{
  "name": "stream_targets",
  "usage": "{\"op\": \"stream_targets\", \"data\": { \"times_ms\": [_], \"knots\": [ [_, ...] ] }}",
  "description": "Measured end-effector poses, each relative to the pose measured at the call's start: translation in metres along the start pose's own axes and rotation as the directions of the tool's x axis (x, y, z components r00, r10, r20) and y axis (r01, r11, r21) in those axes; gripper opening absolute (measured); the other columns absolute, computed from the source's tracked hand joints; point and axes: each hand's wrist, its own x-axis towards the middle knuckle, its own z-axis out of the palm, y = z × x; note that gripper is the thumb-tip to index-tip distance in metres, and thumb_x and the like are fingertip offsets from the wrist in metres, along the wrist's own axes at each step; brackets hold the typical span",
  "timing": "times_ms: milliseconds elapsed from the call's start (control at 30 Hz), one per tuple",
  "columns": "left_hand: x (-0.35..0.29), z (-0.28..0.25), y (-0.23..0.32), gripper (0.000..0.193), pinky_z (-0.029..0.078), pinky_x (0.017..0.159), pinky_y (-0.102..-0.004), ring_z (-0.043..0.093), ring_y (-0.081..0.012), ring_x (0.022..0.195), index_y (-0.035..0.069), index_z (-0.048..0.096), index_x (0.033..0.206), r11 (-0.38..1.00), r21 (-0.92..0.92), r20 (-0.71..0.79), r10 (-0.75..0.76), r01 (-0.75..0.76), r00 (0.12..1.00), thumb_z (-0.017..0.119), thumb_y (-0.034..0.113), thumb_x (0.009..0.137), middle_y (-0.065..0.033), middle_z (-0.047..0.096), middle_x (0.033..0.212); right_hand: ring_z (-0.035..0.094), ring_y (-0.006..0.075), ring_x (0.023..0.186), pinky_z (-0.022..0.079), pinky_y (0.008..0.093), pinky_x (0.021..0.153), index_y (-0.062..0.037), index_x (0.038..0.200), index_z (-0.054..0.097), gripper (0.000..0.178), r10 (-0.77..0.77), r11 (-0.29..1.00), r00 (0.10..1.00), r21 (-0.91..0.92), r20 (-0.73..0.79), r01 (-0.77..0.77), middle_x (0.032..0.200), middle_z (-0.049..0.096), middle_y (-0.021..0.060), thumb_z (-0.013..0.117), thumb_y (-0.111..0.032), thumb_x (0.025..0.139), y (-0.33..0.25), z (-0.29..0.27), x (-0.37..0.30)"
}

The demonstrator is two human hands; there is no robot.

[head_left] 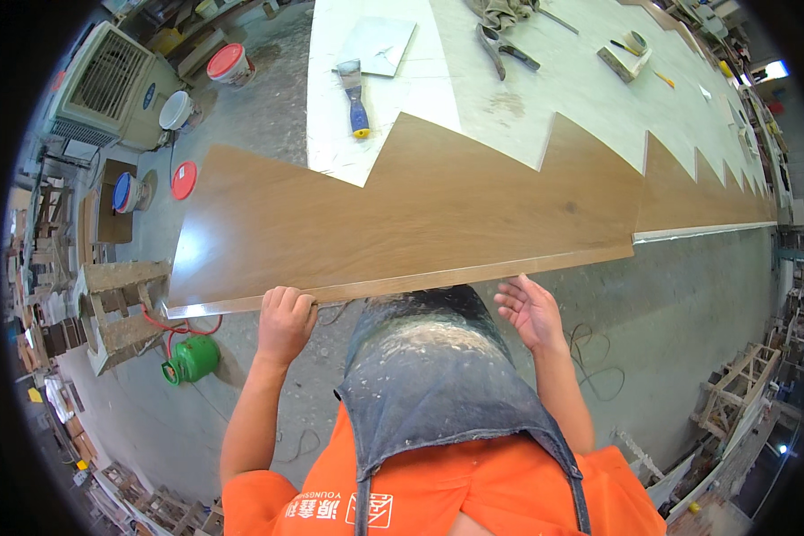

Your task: The person assembles a wooden panel by applying adhesive along its edge with a putty knife, then aligns and presses a second panel onto the adhesive. The person also uses a utility knife to trim material and handles yellow tape and a small metal piece during the process.

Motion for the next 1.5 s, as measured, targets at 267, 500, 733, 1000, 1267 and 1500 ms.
{"op": "stream_targets", "data": {
  "times_ms": [267,500,733,1000,1267,1500],
  "knots": [
    [-0.053,0.031,-0.007,0.021,0.051,0.073,-0.036,0.063,-0.0225,0.087,0.005,0.068,0.096,0.488,-0.475,0.162,-0.769,0.732,0.618,0.078,0.022,0.089,-0.0075,0.067,0.101,0.07,0.0213,0.08,0.057,0.0329,0.065,-0.0037,0.104,0.065,0.033,-0.023,1.0,0.996,-0.006,-0.083,0.022,0.092,0.07,0.0096,0.068,-0.036,0.099,0.014,0.006,0.039],
    [-0.053,0.047,-0.024,0.04,0.055,0.073,-0.0371,0.067,-0.0247,0.091,0.003,0.062,0.119,-0.529,-0.804,0.583,-0.791,0.272,0.186,0.073,0.034,0.096,-0.0115,0.069,0.108,0.068,0.0197,0.08,0.055,0.032,0.065,-0.0049,0.1,0.067,0.036,-0.11,0.99,0.979,-0.109,-0.17,0.093,0.09,0.07,0.0081,0.073,-0.04,0.096,0.011,0.01,0.048],
    [-0.05,0.046,-0.031,0.04,0.055,0.087,-0.0462,0.066,-0.0312,0.105,0.002,0.062,0.121,-0.613,-0.76,0.649,-0.737,0.215,0.19,0.072,0.032,0.096,-0.0145,0.069,0.114,0.067,0.0164,0.075,0.053,0.0287,0.062,-0.0051,0.1,0.066,0.031,-0.134,0.989,0.966,-0.087,-0.223,0.118,0.086,0.069,0.0062,0.077,-0.033,0.093,0.015,0.011,0.05],
    [-0.051,0.045,-0.034,0.039,0.055,0.091,-0.047,0.066,-0.0326,0.108,0.001,0.062,0.122,-0.623,-0.752,0.658,-0.725,0.217,0.201,0.07,0.031,0.098,-0.0167,0.068,0.118,0.067,0.0165,0.076,0.053,0.0283,0.062,-0.0058,0.1,0.066,0.025,-0.133,0.99,0.972,-0.077,-0.192,0.12,0.089,0.071,0.0063,0.074,-0.029,0.096,0.009,0.013,0.045],
    [-0.061,0.044,-0.039,0.043,0.054,0.096,-0.0504,0.063,-0.034,0.113,0.0,0.059,0.126,-0.635,-0.736,0.676,-0.7,0.234,0.23,0.069,0.031,0.099,-0.0177,0.065,0.125,0.069,0.0188,0.079,0.054,0.0308,0.064,-0.0056,0.1,0.067,0.028,-0.092,0.995,0.979,-0.049,-0.18,0.085,0.092,0.072,0.0078,0.075,-0.032,0.095,0.008,0.011,0.043],
    [-0.039,0.034,-0.032,0.054,0.049,0.104,-0.0555,0.057,-0.0399,0.124,-0.002,0.055,0.13,-0.72,-0.655,0.754,-0.644,0.228,0.133,0.072,0.037,0.096,-0.0209,0.058,0.134,0.068,0.0187,0.078,0.053,0.0306,0.063,-0.006,0.097,0.068,0.032,-0.004,0.991,0.978,-0.129,-0.21,-0.024,0.09,0.072,0.0078,0.076,-0.037,0.094,0.0,0.022,0.042]
  ]
}}
